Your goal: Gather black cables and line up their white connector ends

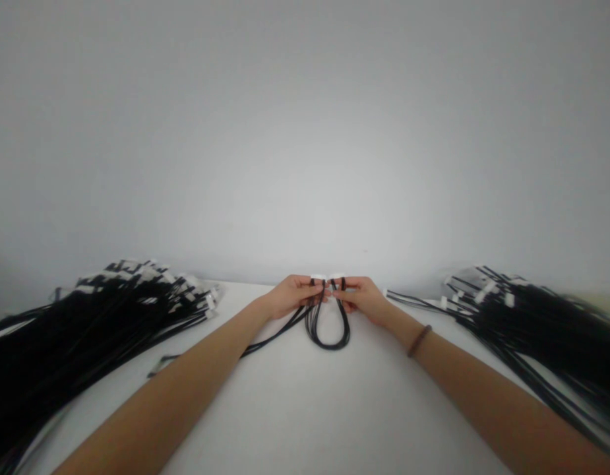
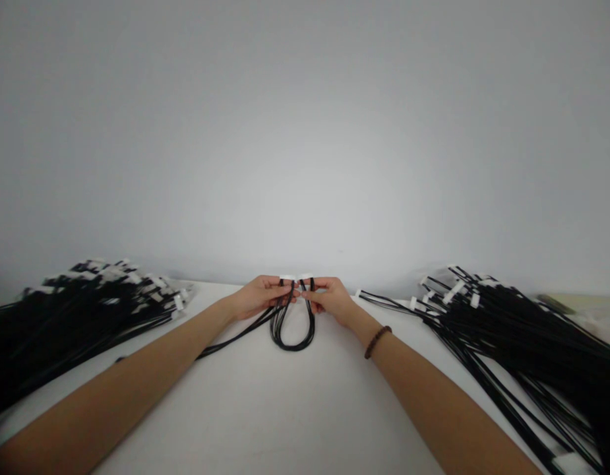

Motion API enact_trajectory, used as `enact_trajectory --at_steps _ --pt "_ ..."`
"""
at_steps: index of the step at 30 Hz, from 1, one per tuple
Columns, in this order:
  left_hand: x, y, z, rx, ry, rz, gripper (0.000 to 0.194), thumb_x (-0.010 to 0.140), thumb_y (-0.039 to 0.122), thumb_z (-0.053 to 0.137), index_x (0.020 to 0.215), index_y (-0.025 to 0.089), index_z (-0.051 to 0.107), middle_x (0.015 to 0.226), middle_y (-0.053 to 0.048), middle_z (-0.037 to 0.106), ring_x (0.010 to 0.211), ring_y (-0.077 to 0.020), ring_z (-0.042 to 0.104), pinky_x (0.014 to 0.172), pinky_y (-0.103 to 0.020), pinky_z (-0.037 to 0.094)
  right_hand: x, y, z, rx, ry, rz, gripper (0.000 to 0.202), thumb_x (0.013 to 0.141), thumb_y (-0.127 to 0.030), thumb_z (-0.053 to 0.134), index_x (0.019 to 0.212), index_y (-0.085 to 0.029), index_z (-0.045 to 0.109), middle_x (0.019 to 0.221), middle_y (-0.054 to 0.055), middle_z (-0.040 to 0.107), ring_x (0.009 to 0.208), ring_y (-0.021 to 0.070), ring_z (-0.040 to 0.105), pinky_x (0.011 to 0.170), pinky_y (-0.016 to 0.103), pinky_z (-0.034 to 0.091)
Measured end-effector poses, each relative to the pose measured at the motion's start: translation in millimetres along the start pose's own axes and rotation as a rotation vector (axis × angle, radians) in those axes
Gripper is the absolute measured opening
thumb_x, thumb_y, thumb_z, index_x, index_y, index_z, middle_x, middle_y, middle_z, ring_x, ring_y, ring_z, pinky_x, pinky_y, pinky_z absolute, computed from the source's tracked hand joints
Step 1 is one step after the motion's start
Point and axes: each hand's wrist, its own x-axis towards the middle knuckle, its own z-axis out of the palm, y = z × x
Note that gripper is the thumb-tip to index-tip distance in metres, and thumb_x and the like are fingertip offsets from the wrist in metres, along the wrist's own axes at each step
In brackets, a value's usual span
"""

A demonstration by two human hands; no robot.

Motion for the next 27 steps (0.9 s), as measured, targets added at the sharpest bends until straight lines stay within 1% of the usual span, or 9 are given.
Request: enact_trajectory --at_steps 3,8,13,16,21,27 --pt "-1.0 0.3 -0.5 0.017 0.004 -0.009 0.029 0.062 0.023 0.064 0.088 0.009 0.060 0.080 -0.009 0.061 0.068 -0.0113 0.054 0.064 -0.024 0.040 -0.3 0.1 0.0 -0.001 -0.009 -0.003 0.039 0.059 -0.034 0.062 0.091 -0.012 0.059 0.042 -0.004 0.047 0.036 0.0059 0.040 0.037 0.018 0.028" --pt "-1.3 -0.7 -3.5 -0.045 0.022 -0.019 0.029 0.058 0.020 0.067 0.084 0.010 0.061 0.079 -0.008 0.061 0.070 -0.0120 0.055 0.066 -0.026 0.040 -0.5 -0.3 0.5 -0.003 0.020 0.012 0.043 0.057 -0.032 0.063 0.095 -0.014 0.058 0.045 -0.004 0.048 0.037 0.0055 0.040 0.037 0.018 0.030" --pt "-0.9 -2.2 -4.9 -0.076 0.028 -0.008 0.025 0.059 0.017 0.066 0.082 0.010 0.061 0.079 -0.007 0.061 0.071 -0.0114 0.055 0.067 -0.025 0.040 0.4 0.4 0.9 -0.059 0.015 0.000 0.037 0.059 -0.031 0.062 0.091 -0.014 0.060 0.042 -0.004 0.045 0.036 0.0057 0.039 0.037 0.018 0.030" --pt "-1.0 -1.9 -4.2 -0.080 0.017 0.000 0.023 0.060 0.016 0.065 0.082 0.010 0.061 0.079 -0.007 0.060 0.072 -0.0109 0.054 0.067 -0.024 0.040 0.7 0.6 1.1 -0.064 0.007 -0.005 0.034 0.060 -0.030 0.061 0.090 -0.014 0.060 0.044 -0.004 0.046 0.037 0.0056 0.039 0.037 0.018 0.030" --pt "-0.7 -1.6 -3.4 -0.076 0.013 0.001 0.022 0.060 0.016 0.065 0.081 0.010 0.061 0.078 -0.007 0.060 0.070 -0.0103 0.054 0.066 -0.024 0.040 0.8 1.1 1.2 -0.050 0.001 -0.004 0.036 0.059 -0.030 0.062 0.090 -0.014 0.060 0.048 -0.003 0.048 0.038 0.0051 0.039 0.036 0.018 0.030" --pt "-0.3 -2.3 -4.4 -0.075 0.023 -0.009 0.022 0.060 0.017 0.065 0.081 0.009 0.061 0.078 -0.007 0.060 0.071 -0.0110 0.054 0.066 -0.024 0.040 0.5 0.2 1.4 -0.058 -0.003 -0.003 0.035 0.059 -0.031 0.062 0.089 -0.014 0.061 0.048 -0.003 0.048 0.038 0.0051 0.039 0.037 0.018 0.030"
